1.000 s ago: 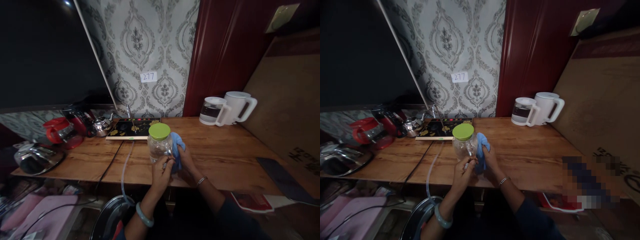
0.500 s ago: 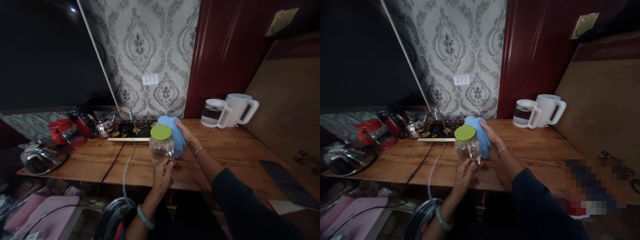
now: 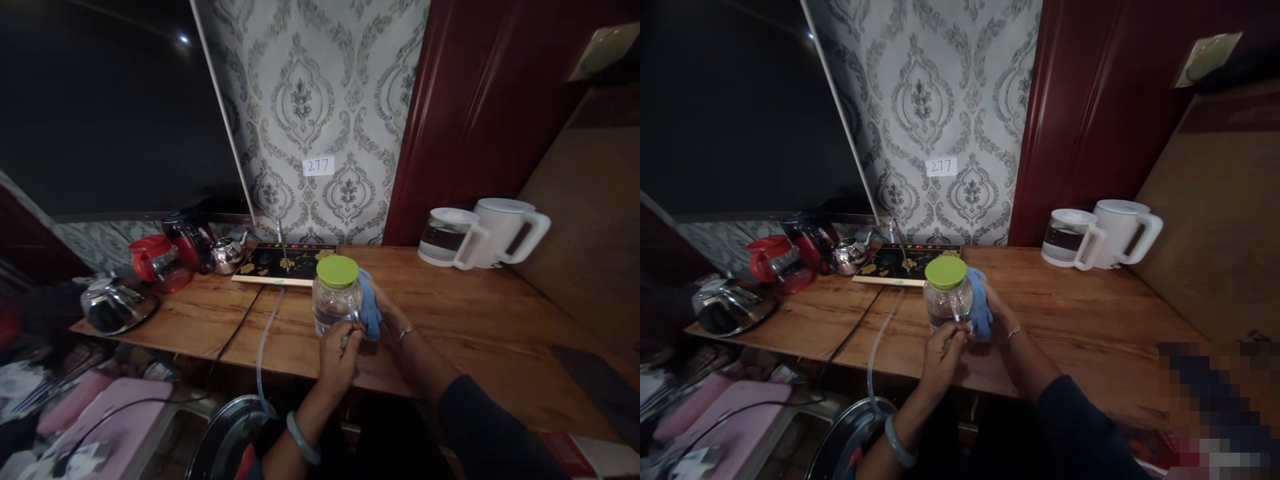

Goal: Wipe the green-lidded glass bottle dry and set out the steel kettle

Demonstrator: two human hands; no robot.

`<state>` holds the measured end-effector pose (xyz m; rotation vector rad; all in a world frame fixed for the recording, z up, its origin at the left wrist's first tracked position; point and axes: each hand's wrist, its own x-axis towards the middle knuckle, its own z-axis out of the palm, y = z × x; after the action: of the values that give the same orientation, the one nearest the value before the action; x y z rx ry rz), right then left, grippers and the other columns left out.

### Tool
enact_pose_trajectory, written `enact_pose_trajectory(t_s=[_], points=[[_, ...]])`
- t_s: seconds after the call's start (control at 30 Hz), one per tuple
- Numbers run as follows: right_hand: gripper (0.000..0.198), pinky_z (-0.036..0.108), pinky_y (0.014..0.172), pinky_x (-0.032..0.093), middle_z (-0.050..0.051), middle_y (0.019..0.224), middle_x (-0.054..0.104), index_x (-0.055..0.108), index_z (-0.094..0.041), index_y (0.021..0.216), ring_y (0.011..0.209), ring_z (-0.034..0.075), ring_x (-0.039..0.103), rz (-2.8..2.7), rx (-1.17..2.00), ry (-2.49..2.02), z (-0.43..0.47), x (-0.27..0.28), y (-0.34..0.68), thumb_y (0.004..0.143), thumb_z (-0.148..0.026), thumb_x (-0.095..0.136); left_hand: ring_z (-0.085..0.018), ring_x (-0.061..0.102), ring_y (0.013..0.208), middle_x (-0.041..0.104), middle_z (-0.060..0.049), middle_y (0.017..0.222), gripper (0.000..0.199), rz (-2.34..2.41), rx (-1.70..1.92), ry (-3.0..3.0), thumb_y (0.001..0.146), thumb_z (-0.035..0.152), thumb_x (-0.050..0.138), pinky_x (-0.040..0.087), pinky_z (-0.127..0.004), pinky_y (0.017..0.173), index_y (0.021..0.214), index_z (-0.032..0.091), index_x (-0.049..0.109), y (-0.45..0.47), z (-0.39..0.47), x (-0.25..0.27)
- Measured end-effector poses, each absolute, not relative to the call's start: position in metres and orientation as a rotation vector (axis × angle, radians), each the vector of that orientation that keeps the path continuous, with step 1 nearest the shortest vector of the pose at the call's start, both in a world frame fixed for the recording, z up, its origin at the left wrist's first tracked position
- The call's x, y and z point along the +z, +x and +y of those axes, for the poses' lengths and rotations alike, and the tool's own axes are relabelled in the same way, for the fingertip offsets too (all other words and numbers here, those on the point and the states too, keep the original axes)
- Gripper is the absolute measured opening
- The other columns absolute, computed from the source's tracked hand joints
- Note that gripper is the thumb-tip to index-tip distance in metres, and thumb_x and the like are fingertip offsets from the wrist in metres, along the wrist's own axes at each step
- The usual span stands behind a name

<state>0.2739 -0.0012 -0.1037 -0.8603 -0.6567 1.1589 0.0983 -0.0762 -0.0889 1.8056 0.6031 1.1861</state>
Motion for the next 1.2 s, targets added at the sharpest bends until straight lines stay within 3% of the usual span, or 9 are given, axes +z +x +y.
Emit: enact_pose_trajectory(t_s=[0.13, 0.3, 0.37, 0.47, 0.57, 0.7, 1.03, 1.13, 1.2], points=[[0.053, 0.036, 0.070, 0.057, 0.002, 0.070, 0.075, 0.071, -0.022, 0.081, 0.071, 0.025, 0.070, -0.538, 1.029, -1.051, -0.025, -0.130, 0.269, 0.067, -0.073, 0.072, -0.020, 0.070, 0.086, 0.075, -0.006, 0.085, 0.039, 0.603, 1.177, 1.794, 0.099, 0.050, 0.054, 0.051, -0.030, 0.081, 0.086, 0.019, 0.074, 0.098, -0.076, -0.087], [0.050, 0.034, 0.062, 0.052, 0.002, 0.066, 0.070, 0.069, -0.021, 0.078, 0.066, 0.024, 0.064, -0.552, 0.682, -1.263, -0.075, -0.124, 0.258, 0.072, -0.070, 0.072, -0.020, 0.069, 0.082, 0.075, -0.006, 0.084, 0.042, 0.638, 1.164, 1.740, 0.097, 0.055, 0.054, 0.053, -0.030, 0.079, 0.086, 0.019, 0.074, 0.099, -0.079, -0.086], [0.045, 0.036, 0.069, 0.054, 0.005, 0.083, 0.074, 0.071, -0.020, 0.091, 0.076, 0.025, 0.067, -0.627, 0.509, -1.257, -0.093, -0.106, 0.251, 0.080, -0.063, 0.069, -0.020, 0.069, 0.083, 0.076, -0.007, 0.087, 0.042, 0.641, 1.153, 1.708, 0.097, 0.055, 0.056, 0.054, -0.030, 0.077, 0.090, 0.018, 0.074, 0.099, -0.081, -0.087], [0.045, 0.043, 0.096, 0.052, 0.010, 0.120, 0.072, 0.067, -0.021, 0.118, 0.108, 0.028, 0.066, -0.755, 0.137, -1.210, -0.108, -0.075, 0.240, 0.085, -0.051, 0.069, -0.021, 0.068, 0.086, 0.076, -0.008, 0.090, 0.041, 0.636, 1.182, 1.697, 0.096, 0.054, 0.057, 0.054, -0.031, 0.077, 0.092, 0.017, 0.074, 0.099, -0.082, -0.087], [0.044, 0.050, 0.108, 0.045, 0.012, 0.133, 0.065, 0.066, -0.023, 0.123, 0.125, 0.032, 0.059, -1.024, -0.073, -1.178, -0.105, -0.059, 0.234, 0.084, -0.043, 0.071, -0.020, 0.066, 0.083, 0.073, -0.007, 0.083, 0.042, 0.635, 1.197, 1.709, 0.097, 0.054, 0.056, 0.053, -0.030, 0.075, 0.085, 0.017, 0.073, 0.098, -0.082, -0.088], [0.031, 0.051, 0.103, 0.048, 0.011, 0.124, 0.067, 0.067, -0.023, 0.119, 0.117, 0.030, 0.062, -1.137, -0.074, -1.195, -0.095, -0.078, 0.235, 0.091, -0.036, 0.062, -0.018, 0.064, 0.077, 0.070, -0.004, 0.079, 0.043, 0.625, 1.160, 1.707, 0.097, 0.054, 0.056, 0.050, -0.027, 0.071, 0.081, 0.017, 0.071, 0.096, -0.081, -0.087], [0.031, 0.048, 0.081, 0.059, 0.011, 0.102, 0.076, 0.073, -0.022, 0.107, 0.092, 0.032, 0.071, -1.326, 0.022, -1.433, -0.124, -0.147, 0.260, 0.082, -0.039, 0.065, -0.021, 0.070, 0.090, 0.076, -0.008, 0.092, 0.033, 0.617, 1.197, 1.702, 0.097, 0.046, 0.058, 0.055, -0.030, 0.079, 0.093, 0.017, 0.074, 0.094, -0.085, -0.086], [0.031, 0.050, 0.084, 0.060, 0.010, 0.110, 0.078, 0.074, -0.025, 0.111, 0.097, 0.034, 0.073, -1.359, 0.009, -1.420, -0.153, -0.143, 0.257, 0.084, -0.040, 0.067, -0.022, 0.070, 0.095, 0.076, -0.009, 0.098, 0.023, 0.670, 1.376, 1.752, 0.095, 0.037, 0.061, 0.055, -0.033, 0.085, 0.100, 0.019, 0.073, 0.078, -0.088, -0.085], [0.035, 0.053, 0.087, 0.060, 0.010, 0.115, 0.078, 0.072, -0.030, 0.120, 0.102, 0.036, 0.073, -1.340, -0.038, -1.395, -0.178, -0.137, 0.248, 0.086, -0.040, 0.069, -0.022, 0.070, 0.089, 0.074, -0.008, 0.092, 0.021, 0.676, 1.446, 1.794, 0.094, 0.038, 0.062, 0.056, -0.032, 0.080, 0.097, 0.019, 0.072, 0.062, -0.094, -0.084]])
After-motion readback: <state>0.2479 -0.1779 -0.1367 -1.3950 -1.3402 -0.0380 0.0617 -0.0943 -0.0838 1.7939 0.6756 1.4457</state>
